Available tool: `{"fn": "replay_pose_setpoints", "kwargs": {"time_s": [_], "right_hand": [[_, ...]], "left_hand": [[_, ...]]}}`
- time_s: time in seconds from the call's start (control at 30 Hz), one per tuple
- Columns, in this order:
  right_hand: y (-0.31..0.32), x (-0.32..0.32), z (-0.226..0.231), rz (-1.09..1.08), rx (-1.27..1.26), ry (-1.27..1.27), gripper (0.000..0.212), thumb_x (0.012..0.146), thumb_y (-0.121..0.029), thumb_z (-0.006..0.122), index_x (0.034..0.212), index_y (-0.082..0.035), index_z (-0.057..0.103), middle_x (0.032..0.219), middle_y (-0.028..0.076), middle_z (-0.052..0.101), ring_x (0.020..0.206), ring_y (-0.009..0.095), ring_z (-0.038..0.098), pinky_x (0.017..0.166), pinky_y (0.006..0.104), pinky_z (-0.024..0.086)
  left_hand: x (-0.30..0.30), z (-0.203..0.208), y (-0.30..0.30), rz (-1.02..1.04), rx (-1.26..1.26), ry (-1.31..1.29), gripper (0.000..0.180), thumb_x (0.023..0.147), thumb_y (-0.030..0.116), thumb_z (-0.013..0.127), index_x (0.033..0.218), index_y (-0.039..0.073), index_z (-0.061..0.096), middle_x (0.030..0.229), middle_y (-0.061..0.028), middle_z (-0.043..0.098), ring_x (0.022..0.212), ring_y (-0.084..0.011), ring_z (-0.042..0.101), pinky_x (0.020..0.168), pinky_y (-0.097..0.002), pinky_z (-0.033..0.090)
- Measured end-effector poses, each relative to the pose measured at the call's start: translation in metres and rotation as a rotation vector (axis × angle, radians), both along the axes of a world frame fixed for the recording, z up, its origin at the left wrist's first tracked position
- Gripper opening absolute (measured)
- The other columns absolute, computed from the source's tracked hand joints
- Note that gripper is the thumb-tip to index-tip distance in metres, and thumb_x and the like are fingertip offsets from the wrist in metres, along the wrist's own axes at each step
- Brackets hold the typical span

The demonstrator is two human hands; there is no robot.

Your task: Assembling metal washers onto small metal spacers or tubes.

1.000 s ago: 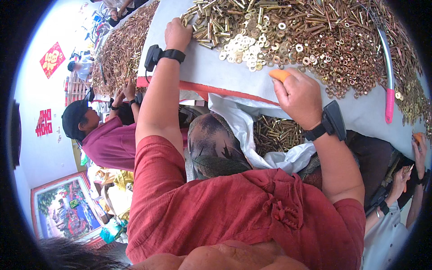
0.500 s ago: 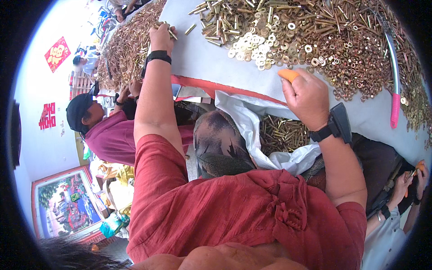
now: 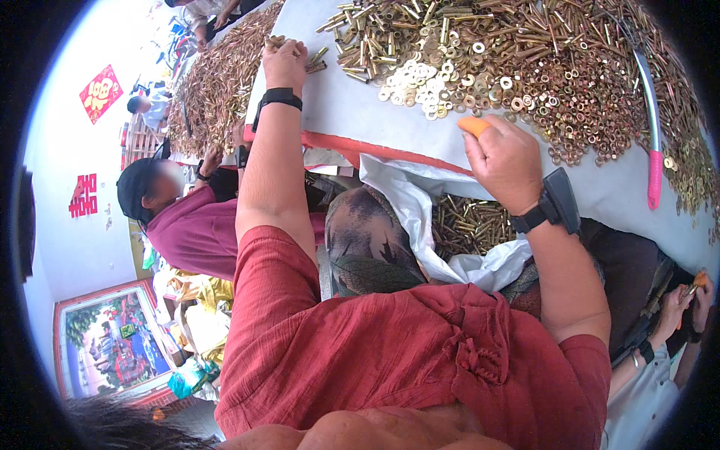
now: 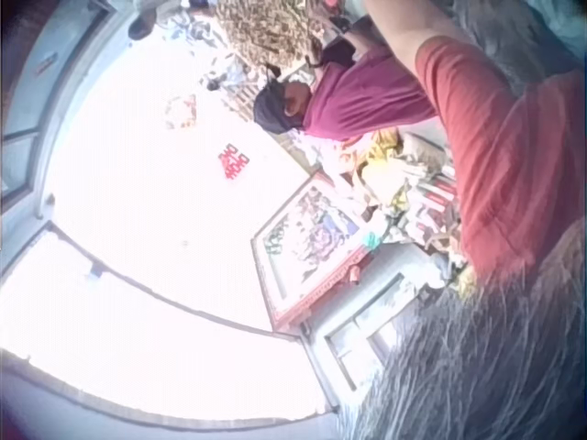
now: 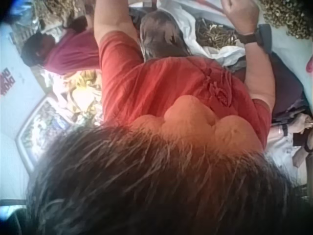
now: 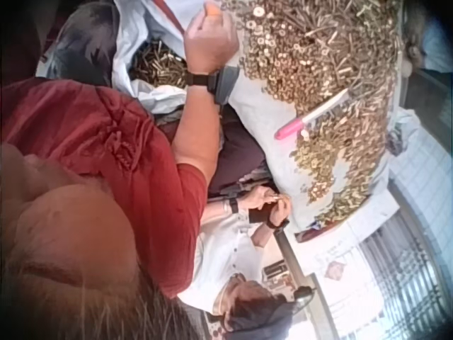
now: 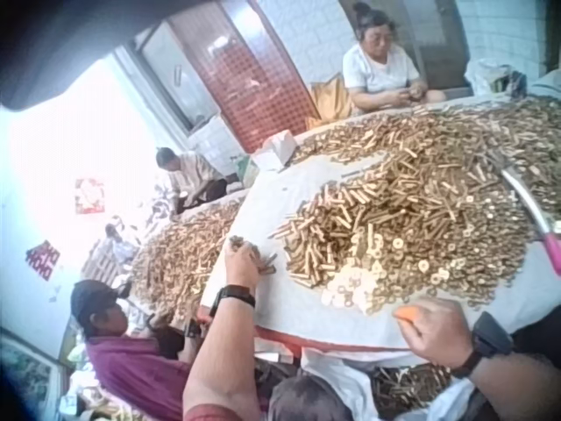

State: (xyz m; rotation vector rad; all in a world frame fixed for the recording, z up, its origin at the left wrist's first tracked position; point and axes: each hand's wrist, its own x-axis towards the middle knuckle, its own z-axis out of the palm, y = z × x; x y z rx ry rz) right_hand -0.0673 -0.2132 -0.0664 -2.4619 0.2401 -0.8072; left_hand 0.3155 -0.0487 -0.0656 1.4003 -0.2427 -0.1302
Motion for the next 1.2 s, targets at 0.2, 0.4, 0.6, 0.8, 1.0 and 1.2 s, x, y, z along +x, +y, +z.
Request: {"fn": "replay_pose_setpoints", "kwargs": {"time_s": [0.2,0.4,0.6,0.8,1.0,1.2], "right_hand": [[-0.005,0.001,-0.001,-0.009,0.008,0.003,0.011,0.084,-0.014,0.067,0.093,-0.008,0.068,0.084,0.010,0.064,0.073,0.030,0.062,0.064,0.0388,0.050],[-0.010,0.000,-0.012,0.002,-0.072,0.065,0.017,0.082,-0.016,0.067,0.097,-0.008,0.069,0.091,0.007,0.065,0.073,0.026,0.062,0.062,0.0385,0.050],[-0.005,-0.005,-0.008,-0.037,-0.095,0.064,0.017,0.081,-0.022,0.067,0.091,-0.010,0.071,0.087,0.009,0.065,0.074,0.027,0.063,0.062,0.0378,0.050],[-0.002,-0.008,-0.008,-0.029,-0.038,0.036,0.017,0.083,-0.023,0.064,0.079,-0.007,0.066,0.079,0.008,0.061,0.072,0.029,0.062,0.061,0.0414,0.049],[-0.002,0.008,-0.035,0.040,-0.330,-0.065,0.011,0.080,-0.021,0.064,0.084,-0.011,0.065,0.080,0.005,0.059,0.072,0.025,0.059,0.059,0.0386,0.048],[-0.007,0.007,-0.007,-0.008,-0.108,-0.006,0.013,0.084,-0.018,0.066,0.090,-0.006,0.068,0.085,0.011,0.064,0.071,0.031,0.061,0.062,0.0411,0.050]], "left_hand": [[-0.012,0.013,0.007,0.034,0.428,-0.273,0.028,0.088,-0.002,0.055,0.116,0.000,0.053,0.092,-0.0100,0.058,0.073,-0.0141,0.058,0.069,-0.0295,0.052],[-0.041,-0.012,0.023,-0.229,1.042,-1.019,0.042,0.084,0.001,0.048,0.125,-0.003,0.054,0.124,-0.0239,0.057,0.118,-0.0401,0.050,0.104,-0.0456,0.038],[-0.033,-0.011,0.009,-0.122,1.188,-1.012,0.038,0.086,0.009,0.058,0.123,-0.001,0.053,0.108,-0.0239,0.059,0.104,-0.0400,0.055,0.091,-0.0486,0.043],[-0.036,-0.011,-0.010,0.016,1.159,-0.796,0.023,0.085,0.013,0.062,0.101,-0.002,0.052,0.091,-0.0252,0.061,0.089,-0.0434,0.060,0.080,-0.0486,0.047],[0.060,-0.023,0.038,0.144,0.788,-1.104,0.026,0.082,0.016,0.065,0.096,-0.003,0.055,0.090,-0.0186,0.060,0.086,-0.0348,0.057,0.081,-0.0443,0.047],[0.010,0.043,0.006,-0.116,0.322,-0.121,0.021,0.081,0.014,0.074,0.088,0.002,0.058,0.064,-0.0011,0.054,0.049,-0.0125,0.048,0.042,-0.0271,0.041]]}}
